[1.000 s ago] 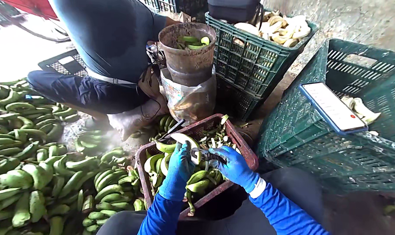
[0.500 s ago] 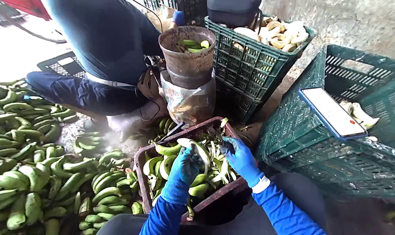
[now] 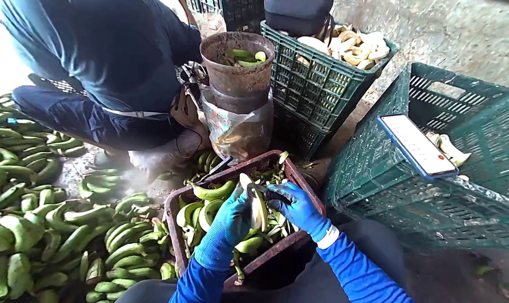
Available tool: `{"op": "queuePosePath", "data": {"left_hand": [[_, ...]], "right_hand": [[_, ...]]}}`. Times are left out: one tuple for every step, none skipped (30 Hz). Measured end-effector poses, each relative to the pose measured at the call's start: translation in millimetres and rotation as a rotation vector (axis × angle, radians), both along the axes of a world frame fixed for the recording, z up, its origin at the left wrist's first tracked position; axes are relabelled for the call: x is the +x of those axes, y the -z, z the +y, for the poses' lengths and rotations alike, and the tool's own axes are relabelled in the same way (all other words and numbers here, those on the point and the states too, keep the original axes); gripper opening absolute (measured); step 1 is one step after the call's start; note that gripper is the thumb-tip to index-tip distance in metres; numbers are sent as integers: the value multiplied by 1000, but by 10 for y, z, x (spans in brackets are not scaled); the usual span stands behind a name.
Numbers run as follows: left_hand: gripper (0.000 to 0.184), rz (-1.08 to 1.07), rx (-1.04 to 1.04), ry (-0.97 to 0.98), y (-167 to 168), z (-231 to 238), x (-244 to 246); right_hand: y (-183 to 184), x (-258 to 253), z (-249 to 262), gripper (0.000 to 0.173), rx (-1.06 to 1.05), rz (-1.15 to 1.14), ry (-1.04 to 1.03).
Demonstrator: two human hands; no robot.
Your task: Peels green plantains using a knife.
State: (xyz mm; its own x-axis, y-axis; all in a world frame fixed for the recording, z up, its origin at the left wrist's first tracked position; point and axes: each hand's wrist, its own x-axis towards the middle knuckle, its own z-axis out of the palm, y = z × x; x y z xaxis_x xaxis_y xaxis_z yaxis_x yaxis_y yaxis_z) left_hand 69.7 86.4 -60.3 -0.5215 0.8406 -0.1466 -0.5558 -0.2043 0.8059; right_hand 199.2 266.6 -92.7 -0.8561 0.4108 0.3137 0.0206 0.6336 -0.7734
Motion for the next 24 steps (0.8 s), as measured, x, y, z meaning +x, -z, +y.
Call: {"op": "queuePosePath", "data": {"left_hand": [[47, 10, -4, 38, -10, 2, 23], [49, 20, -16, 81, -10, -2, 39], [52, 30, -21, 141, -4, -11, 44], [55, 27, -27, 190, 14, -17, 50], [57, 18, -38, 225, 38, -18, 57], [58, 4, -55, 241, 58, -12, 67], [57, -14, -67, 248, 86, 4, 74], [52, -30, -83, 238, 118, 28, 71], [48, -41, -96, 222, 162, 55, 56], [46, -42, -112, 207, 194, 79, 44], [46, -37, -117, 202, 215, 91, 36], [46, -32, -113, 203, 226, 97, 39], [46, -32, -99, 213, 222, 99, 51], [49, -31, -74, 228, 196, 102, 70], [52, -29, -43, 236, 158, 109, 85], [54, -24, -5, 241, 123, 118, 86], [57, -20, 29, 232, 93, 126, 79], [58, -18, 47, 200, 70, 133, 69], [58, -20, 53, 155, 56, 133, 52], [55, -26, 55, 103, 52, 129, 29], [50, -42, 57, 49, 60, 119, -1], [45, -63, 72, -8, 80, 107, -28], [41, -84, 89, -64, 102, 95, -49], [38, -120, 89, -129, 111, 86, -60]], "right_hand": [[-11, -1, 34, 45, -21, -8, -1], [-27, -4, 65, 45, -44, -18, -2], [-44, -11, 99, 43, -68, -36, -2], [-63, -20, 137, 42, -91, -68, -1], [-76, -29, 180, 41, -110, -111, 4], [-85, -39, 224, 41, -129, -167, 6], [-88, -50, 260, 40, -148, -229, 14], [-87, -62, 279, 39, -163, -295, 29], [-87, -76, 288, 38, -182, -356, 47], [-83, -90, 302, 37, -202, -403, 55], [-71, -105, 320, 37, -212, -442, 60], [-48, -118, 344, 37, -211, -479, 74], [-6, -125, 386, 38, -202, -530, 107], [56, -126, 443, 40, -181, -593, 164], [112, -125, 503, 43, -162, -663, 233], [144, -116, 546, 46, -152, -718, 294], [141, -103, 560, 47, -146, -746, 337], [110, -88, 550, 47, -142, -745, 363], [58, -72, 510, 47, -131, -717, 378], [-5, -57, 448, 46, -107, -667, 384], [-65, -42, 367, 47, -82, -604, 381], [-111, -21, 280, 49, -49, -541, 376], [-128, 12, 196, 51, -14, -471, 364], [-119, 54, 118, 52, 26, -388, 340]]}}
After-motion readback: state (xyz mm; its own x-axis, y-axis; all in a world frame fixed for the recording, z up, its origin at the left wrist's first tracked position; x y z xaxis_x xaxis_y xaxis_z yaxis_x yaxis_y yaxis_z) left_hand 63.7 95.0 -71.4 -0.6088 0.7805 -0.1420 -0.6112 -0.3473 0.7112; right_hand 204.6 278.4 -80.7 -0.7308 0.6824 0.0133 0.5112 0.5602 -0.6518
